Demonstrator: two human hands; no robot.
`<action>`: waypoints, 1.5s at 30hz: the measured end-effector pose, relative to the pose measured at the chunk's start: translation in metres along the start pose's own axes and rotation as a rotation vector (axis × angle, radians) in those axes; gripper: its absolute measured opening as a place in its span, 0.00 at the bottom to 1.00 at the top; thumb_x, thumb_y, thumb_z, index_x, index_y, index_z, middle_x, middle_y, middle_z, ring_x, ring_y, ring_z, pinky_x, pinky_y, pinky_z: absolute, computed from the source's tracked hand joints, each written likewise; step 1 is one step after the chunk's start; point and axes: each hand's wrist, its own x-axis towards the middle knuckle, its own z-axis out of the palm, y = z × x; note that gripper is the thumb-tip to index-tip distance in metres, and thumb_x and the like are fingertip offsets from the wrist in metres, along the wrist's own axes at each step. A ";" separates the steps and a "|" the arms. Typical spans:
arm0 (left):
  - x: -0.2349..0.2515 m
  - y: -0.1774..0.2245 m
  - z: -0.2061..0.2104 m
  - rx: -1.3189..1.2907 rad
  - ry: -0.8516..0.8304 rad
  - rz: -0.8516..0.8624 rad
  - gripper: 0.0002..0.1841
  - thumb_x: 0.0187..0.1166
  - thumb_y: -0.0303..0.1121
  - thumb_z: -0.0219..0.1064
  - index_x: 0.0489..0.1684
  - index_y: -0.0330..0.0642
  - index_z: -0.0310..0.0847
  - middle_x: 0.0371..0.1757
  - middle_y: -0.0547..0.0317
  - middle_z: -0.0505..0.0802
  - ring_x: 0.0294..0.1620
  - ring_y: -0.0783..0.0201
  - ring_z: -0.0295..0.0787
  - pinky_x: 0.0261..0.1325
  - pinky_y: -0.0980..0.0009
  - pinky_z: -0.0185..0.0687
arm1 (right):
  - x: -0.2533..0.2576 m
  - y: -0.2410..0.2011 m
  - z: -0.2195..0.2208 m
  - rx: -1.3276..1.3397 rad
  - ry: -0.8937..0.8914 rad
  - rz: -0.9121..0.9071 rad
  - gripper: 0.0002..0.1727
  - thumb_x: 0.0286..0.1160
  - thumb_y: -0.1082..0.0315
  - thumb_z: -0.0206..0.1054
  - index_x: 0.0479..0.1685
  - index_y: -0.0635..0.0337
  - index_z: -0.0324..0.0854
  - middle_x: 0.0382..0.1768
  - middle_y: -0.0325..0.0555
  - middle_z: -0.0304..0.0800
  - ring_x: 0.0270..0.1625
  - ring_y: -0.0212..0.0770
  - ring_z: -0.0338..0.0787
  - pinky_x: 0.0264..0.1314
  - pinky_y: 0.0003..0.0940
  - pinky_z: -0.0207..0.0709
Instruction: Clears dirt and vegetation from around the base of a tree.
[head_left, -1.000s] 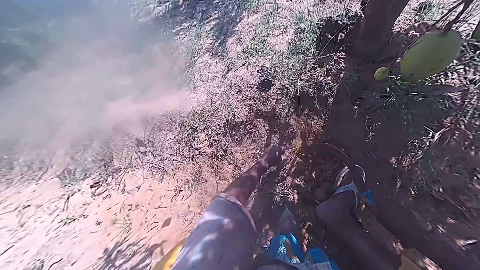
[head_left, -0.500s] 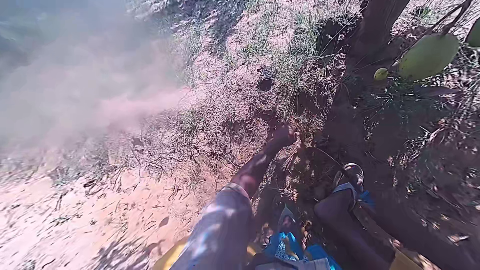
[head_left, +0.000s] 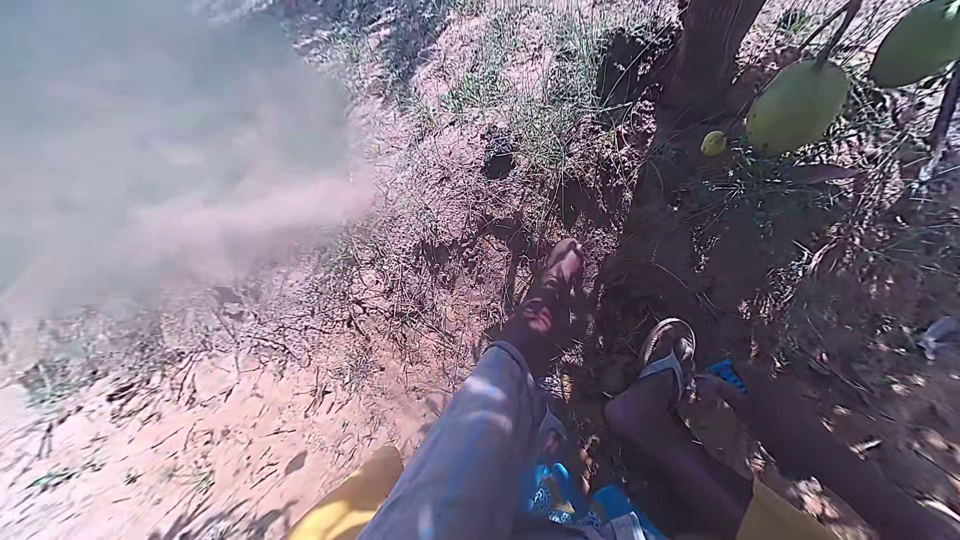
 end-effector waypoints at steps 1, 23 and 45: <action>0.010 -0.017 0.004 0.029 0.034 0.082 0.20 0.93 0.30 0.53 0.70 0.20 0.76 0.73 0.25 0.82 0.80 0.35 0.76 0.84 0.45 0.65 | 0.002 -0.002 -0.005 0.041 0.062 -0.025 0.29 0.91 0.52 0.59 0.73 0.73 0.73 0.47 0.74 0.88 0.51 0.71 0.89 0.56 0.69 0.76; -0.087 -0.074 0.059 0.370 -0.396 0.001 0.21 0.87 0.31 0.60 0.72 0.24 0.75 0.72 0.25 0.82 0.79 0.31 0.75 0.80 0.36 0.67 | -0.012 0.010 0.016 0.009 -0.021 -0.029 0.28 0.92 0.51 0.56 0.72 0.70 0.73 0.48 0.71 0.88 0.53 0.70 0.89 0.57 0.67 0.76; 0.016 -0.003 -0.046 0.212 0.132 -0.141 0.24 0.90 0.28 0.56 0.83 0.26 0.66 0.83 0.28 0.74 0.85 0.35 0.69 0.85 0.41 0.62 | 0.022 -0.022 0.008 -0.240 -0.089 0.017 0.31 0.91 0.50 0.59 0.75 0.72 0.70 0.60 0.72 0.85 0.63 0.70 0.87 0.64 0.66 0.76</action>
